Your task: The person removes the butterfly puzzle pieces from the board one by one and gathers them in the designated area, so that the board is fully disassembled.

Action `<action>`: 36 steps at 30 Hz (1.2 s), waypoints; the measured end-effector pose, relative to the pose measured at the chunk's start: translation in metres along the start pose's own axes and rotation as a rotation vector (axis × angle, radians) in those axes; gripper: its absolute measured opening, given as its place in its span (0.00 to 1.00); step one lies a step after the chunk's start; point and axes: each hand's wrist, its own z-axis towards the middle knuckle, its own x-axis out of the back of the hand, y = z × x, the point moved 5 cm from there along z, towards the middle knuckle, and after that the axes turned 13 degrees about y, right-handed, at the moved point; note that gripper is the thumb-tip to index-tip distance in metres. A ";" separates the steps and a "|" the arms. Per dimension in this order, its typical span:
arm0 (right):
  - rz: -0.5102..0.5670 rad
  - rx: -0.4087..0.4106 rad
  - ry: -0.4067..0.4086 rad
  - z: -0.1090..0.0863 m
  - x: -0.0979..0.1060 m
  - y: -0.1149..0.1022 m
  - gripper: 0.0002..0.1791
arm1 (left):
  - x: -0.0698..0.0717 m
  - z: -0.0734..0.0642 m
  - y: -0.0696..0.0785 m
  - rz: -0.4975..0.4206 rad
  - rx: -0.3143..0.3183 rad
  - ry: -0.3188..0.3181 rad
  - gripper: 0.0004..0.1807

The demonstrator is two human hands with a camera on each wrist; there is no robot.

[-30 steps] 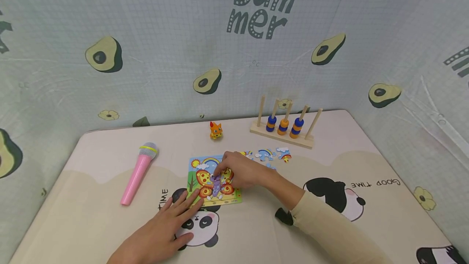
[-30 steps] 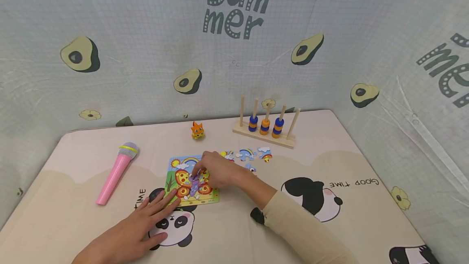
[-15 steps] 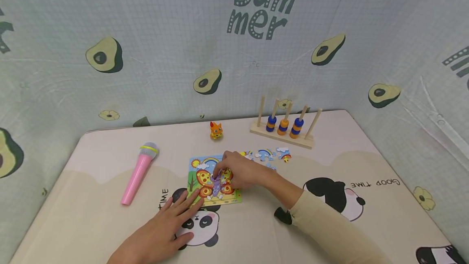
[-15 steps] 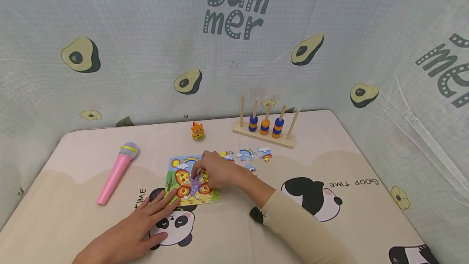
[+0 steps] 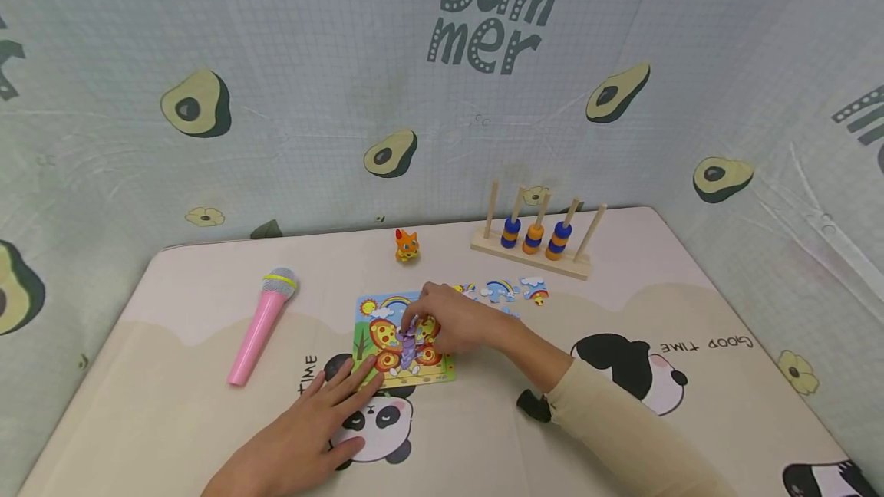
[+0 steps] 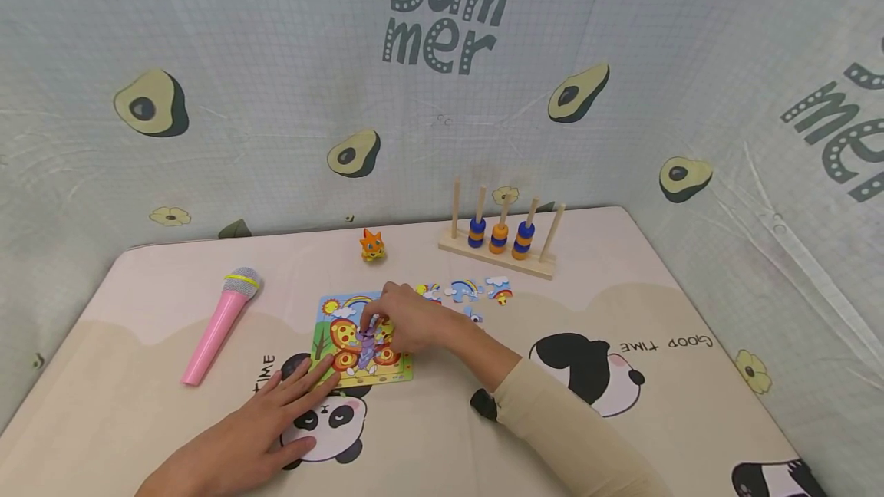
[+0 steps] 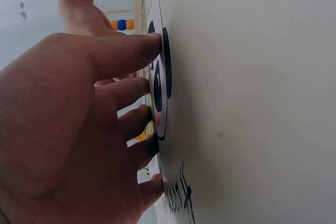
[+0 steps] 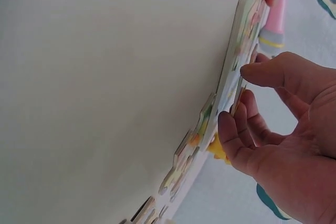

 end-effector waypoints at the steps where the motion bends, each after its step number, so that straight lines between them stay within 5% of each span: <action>1: -0.001 0.004 0.002 0.000 0.000 0.000 0.25 | 0.000 0.000 0.000 -0.001 -0.003 0.000 0.42; 36: 0.057 0.017 0.072 -0.031 0.024 0.030 0.33 | -0.002 0.000 0.001 0.033 -0.025 0.026 0.42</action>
